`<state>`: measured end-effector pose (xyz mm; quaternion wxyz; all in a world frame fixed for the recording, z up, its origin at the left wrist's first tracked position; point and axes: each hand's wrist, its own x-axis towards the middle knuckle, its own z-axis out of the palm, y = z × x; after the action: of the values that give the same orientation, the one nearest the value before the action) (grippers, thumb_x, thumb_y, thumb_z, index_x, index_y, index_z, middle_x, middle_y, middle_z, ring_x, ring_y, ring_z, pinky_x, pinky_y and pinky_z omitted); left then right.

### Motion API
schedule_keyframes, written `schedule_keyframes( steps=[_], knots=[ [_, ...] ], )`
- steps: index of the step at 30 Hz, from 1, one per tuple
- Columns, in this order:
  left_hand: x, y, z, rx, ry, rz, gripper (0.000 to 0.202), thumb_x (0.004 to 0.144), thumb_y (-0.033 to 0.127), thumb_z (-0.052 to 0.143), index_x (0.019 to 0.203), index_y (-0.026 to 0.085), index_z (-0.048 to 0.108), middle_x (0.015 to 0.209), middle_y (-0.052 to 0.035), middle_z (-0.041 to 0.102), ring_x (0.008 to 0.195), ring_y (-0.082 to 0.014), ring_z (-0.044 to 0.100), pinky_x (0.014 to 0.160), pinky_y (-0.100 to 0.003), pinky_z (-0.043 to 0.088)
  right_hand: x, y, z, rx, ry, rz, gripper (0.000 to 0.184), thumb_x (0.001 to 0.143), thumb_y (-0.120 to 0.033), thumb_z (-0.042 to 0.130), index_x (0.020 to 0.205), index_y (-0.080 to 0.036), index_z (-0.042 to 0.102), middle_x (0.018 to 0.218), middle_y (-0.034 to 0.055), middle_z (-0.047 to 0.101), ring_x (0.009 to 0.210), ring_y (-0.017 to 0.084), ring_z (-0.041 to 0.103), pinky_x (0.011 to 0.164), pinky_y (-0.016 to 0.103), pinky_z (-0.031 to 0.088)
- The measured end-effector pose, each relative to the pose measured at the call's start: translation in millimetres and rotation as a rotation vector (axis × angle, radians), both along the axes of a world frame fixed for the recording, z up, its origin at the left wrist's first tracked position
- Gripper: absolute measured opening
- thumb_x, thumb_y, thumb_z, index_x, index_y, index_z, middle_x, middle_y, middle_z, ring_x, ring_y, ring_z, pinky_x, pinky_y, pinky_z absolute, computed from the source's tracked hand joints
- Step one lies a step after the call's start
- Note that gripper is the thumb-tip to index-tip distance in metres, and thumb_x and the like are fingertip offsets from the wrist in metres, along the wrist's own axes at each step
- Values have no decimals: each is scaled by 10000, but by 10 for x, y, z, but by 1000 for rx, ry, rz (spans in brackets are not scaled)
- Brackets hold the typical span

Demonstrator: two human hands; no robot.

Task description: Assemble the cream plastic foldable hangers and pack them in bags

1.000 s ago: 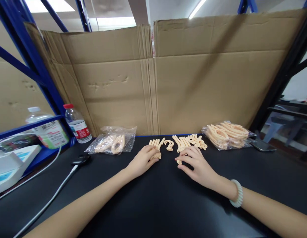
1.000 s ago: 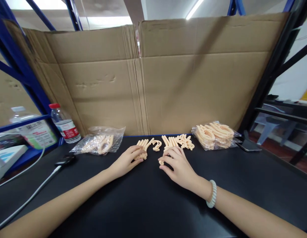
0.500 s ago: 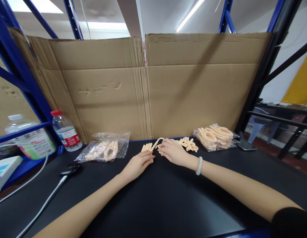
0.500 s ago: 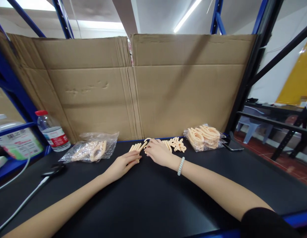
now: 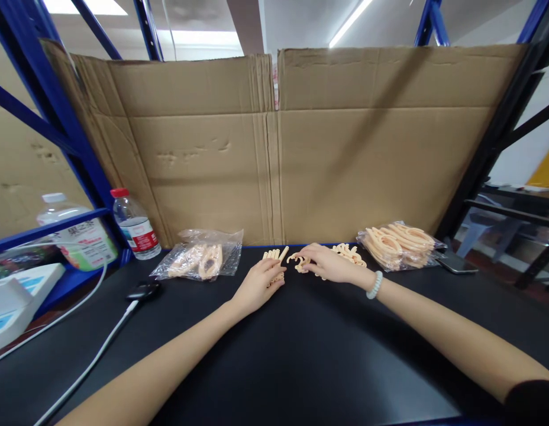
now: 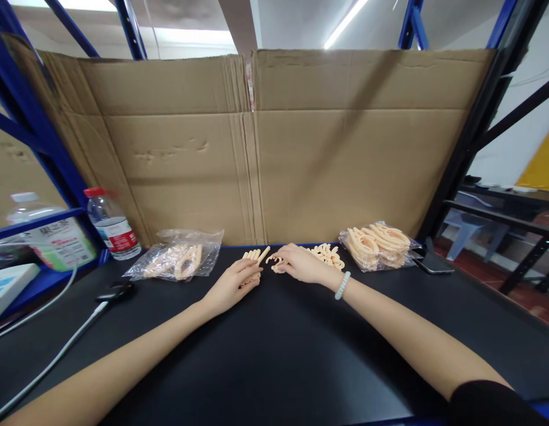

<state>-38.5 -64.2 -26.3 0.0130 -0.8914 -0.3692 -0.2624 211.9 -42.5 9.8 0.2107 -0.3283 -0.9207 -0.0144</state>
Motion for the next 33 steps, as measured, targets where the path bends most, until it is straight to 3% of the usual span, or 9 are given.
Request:
schedule_keyframes(
  steps=[4, 7, 11, 16, 19, 24, 30, 33],
  knots=[
    [-10, -132, 16, -58, 78, 71, 348, 926, 336, 504, 1252, 232, 571, 1408, -105, 499, 1341, -303, 396, 1092, -563, 323, 389, -52, 76, 15, 96, -110, 422, 966, -389, 414, 1310, -171, 525, 1275, 140, 599, 1209, 258, 530, 1023, 458, 431],
    [-5, -207, 45, -145, 180, 104, 459, 950, 434, 426, 1374, 260, 450, 1522, -78, 354, 1413, -313, 274, 1110, -619, 233, 668, -150, 2, 42, -53, -204, 523, 942, -480, 433, 1377, -191, 470, 1409, 147, 493, 1327, 318, 415, 1066, 526, 367],
    [13, -229, 96, -237, 258, 104, 551, 960, 515, 334, 1443, 248, 351, 1547, -67, 298, 1436, -300, 217, 1131, -607, 175, 889, -240, -198, 52, -176, -288, 532, 960, -486, 383, 1432, -242, 398, 1502, 114, 379, 1400, 322, 297, 1093, 547, 321],
    [27, -215, 130, -276, 286, 73, 600, 957, 530, 325, 1470, 218, 314, 1552, -93, 255, 1438, -297, 204, 1135, -567, 203, 1030, -221, -376, 19, -162, -300, 480, 981, -370, 355, 1404, -158, 431, 1457, 145, 439, 1374, 285, 360, 1116, 508, 331],
    [22, -196, 123, -278, 289, 53, 616, 957, 543, 317, 1477, 213, 301, 1550, -100, 249, 1438, -300, 199, 1133, -567, 204, 1098, -209, -414, 40, -135, -317, 448, 974, -340, 373, 1379, -170, 462, 1427, 135, 479, 1358, 288, 385, 1109, 523, 343],
    [7, -142, 91, -237, 262, 31, 627, 951, 556, 332, 1482, 226, 290, 1545, -105, 254, 1432, -307, 215, 1126, -571, 216, 1058, -254, -382, 87, -91, -361, 438, 963, -319, 402, 1367, -166, 476, 1430, 154, 471, 1376, 309, 351, 1109, 561, 318],
    [24, -135, 108, -257, 279, 48, 636, 948, 562, 334, 1488, 233, 272, 1552, -100, 234, 1431, -311, 214, 1128, -571, 210, 650, -426, -299, 40, -118, -154, 537, 965, -366, 425, 1453, -151, 363, 1495, 131, 386, 1420, 275, 262, 1155, 504, 268],
    [35, -149, 127, -278, 290, 58, 643, 949, 561, 328, 1489, 218, 270, 1553, -104, 228, 1434, -313, 202, 1127, -578, 204, 515, -431, -289, 5, -160, -136, 559, 966, -387, 423, 1453, -121, 360, 1512, 147, 345, 1429, 282, 230, 1162, 502, 248]
  ],
)
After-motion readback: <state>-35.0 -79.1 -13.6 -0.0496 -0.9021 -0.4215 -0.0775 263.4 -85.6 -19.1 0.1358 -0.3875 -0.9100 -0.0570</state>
